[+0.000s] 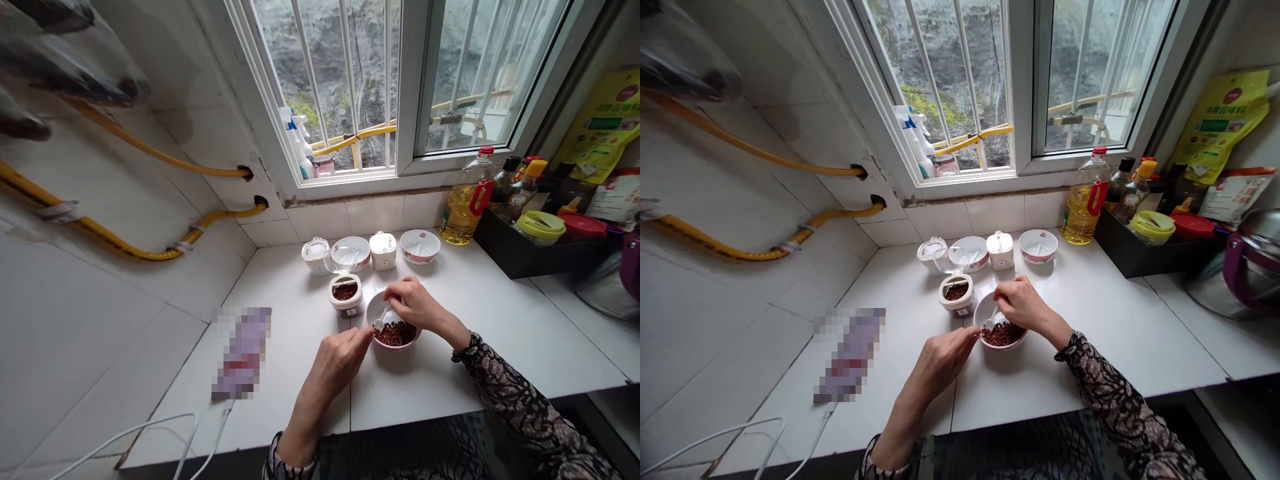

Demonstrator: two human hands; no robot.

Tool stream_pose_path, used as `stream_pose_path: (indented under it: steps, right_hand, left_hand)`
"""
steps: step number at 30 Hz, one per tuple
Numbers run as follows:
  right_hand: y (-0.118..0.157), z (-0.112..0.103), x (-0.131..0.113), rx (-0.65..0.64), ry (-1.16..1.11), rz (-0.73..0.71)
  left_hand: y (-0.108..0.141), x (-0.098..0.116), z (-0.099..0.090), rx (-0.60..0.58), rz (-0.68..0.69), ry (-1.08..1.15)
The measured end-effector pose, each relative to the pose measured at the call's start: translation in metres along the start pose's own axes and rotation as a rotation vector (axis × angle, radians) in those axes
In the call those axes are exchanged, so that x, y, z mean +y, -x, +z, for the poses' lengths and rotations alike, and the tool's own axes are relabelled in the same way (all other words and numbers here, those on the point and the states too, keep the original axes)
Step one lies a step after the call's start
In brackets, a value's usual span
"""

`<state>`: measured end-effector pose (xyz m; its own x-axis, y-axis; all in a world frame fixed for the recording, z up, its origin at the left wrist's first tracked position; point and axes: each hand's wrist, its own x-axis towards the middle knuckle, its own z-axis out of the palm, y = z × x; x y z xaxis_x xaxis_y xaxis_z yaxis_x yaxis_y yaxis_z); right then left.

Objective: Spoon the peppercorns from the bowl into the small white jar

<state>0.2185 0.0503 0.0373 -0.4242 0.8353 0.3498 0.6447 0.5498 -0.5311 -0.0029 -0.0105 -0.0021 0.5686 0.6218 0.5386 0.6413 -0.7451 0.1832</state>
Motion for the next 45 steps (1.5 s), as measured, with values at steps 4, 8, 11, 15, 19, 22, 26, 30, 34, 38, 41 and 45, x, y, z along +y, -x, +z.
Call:
stream_pose_path:
  steps: [4, 8, 11, 15, 19, 22, 26, 30, 34, 38, 41, 45]
  right_hand:
    - [-0.001, -0.002, -0.001, 0.013, -0.099, 0.115]
    - [-0.002, -0.008, 0.003, -0.007, -0.208, 0.251]
    - [-0.003, -0.010, 0.005, 0.012, -0.261, 0.316]
    - [-0.004, -0.012, 0.007, 0.066, -0.353, 0.344]
    - [-0.006, -0.013, 0.010, 0.088, -0.525, 0.376]
    - [-0.009, -0.011, 0.012, 0.114, -0.663, 0.402]
    - [-0.015, -0.008, 0.007, 0.212, -0.724, 0.366]
    - [-0.018, -0.002, -0.007, 0.354, -0.561, 0.195]
    - [-0.018, 0.007, -0.020, 0.417, -0.134, -0.112]
    - [-0.015, 0.009, -0.026, 0.358, 0.108, -0.283]
    - [-0.013, 0.000, -0.024, 0.430, 0.126, -0.254]
    - [-0.008, -0.015, -0.012, 0.420, 0.087, -0.177]
  left_hand:
    - [-0.001, 0.001, -0.002, 0.001, -0.001, -0.004]
    - [-0.003, 0.002, -0.003, 0.011, 0.010, -0.017]
    - [-0.002, 0.002, -0.002, 0.016, 0.011, -0.015]
    - [-0.001, 0.001, -0.001, 0.012, 0.012, -0.020]
    - [-0.001, 0.001, -0.001, 0.002, 0.004, -0.021]
    - [-0.002, 0.001, -0.001, 0.011, 0.013, -0.028]
    - [-0.002, 0.001, 0.001, 0.025, 0.033, -0.034]
    - [-0.002, 0.001, 0.001, 0.012, 0.028, -0.042]
    - [-0.002, 0.001, 0.000, -0.008, 0.022, -0.049]
    - [-0.002, 0.001, 0.001, 0.006, 0.023, -0.053]
    - [-0.002, 0.001, 0.001, 0.008, 0.026, -0.056]
    - [-0.002, 0.001, 0.001, 0.016, 0.033, -0.054]
